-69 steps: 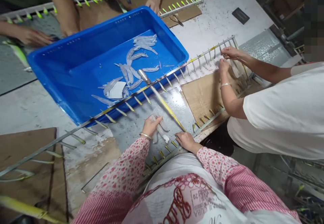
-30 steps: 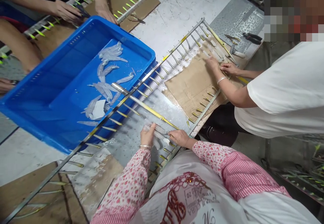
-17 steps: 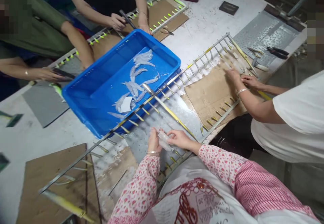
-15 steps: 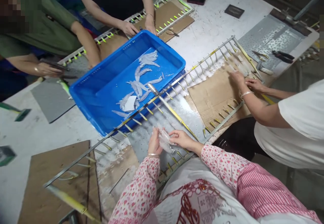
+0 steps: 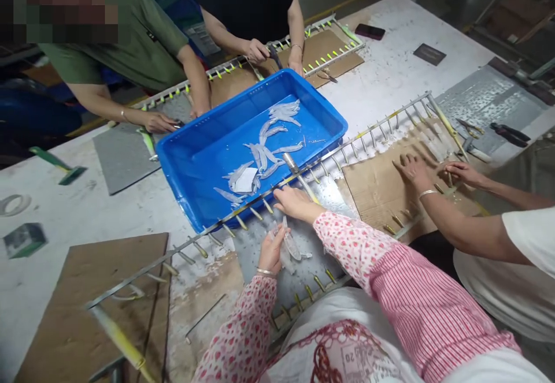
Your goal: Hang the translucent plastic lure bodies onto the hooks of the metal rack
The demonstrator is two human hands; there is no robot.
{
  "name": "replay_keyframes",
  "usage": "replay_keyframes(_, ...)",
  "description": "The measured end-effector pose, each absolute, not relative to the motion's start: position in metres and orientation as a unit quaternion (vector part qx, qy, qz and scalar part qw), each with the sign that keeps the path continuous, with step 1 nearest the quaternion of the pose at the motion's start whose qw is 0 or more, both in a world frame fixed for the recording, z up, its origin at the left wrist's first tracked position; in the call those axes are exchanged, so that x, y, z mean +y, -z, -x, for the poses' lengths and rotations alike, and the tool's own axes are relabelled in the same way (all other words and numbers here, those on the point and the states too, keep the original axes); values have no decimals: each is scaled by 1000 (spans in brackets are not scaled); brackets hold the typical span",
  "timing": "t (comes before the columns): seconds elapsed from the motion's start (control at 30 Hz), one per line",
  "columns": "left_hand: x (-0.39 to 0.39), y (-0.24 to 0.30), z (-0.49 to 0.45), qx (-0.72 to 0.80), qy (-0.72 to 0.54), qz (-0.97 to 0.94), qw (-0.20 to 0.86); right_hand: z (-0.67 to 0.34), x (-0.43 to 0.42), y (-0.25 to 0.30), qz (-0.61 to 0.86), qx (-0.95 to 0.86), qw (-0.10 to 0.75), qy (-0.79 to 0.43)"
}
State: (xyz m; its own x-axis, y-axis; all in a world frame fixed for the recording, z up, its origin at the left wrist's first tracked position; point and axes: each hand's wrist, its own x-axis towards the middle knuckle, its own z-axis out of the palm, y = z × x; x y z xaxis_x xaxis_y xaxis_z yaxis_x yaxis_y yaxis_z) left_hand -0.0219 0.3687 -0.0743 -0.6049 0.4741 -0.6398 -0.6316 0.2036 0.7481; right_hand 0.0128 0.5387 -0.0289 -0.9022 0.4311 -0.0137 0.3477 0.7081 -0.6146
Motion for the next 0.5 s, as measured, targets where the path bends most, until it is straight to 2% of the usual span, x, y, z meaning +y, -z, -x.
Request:
replay_keyframes(0.07, 367, 76, 22, 638, -630, 63, 438, -4, 540, 32, 219, -913, 47, -341)
replay_keyframes(0.27, 365, 77, 25, 635, -639, 48, 431, 3, 542, 41, 247, -727, 55, -639)
replay_keyframes(0.5, 366, 70, 28, 626, -647, 49, 432, 6, 539, 47, 259, -685, 57, -679)
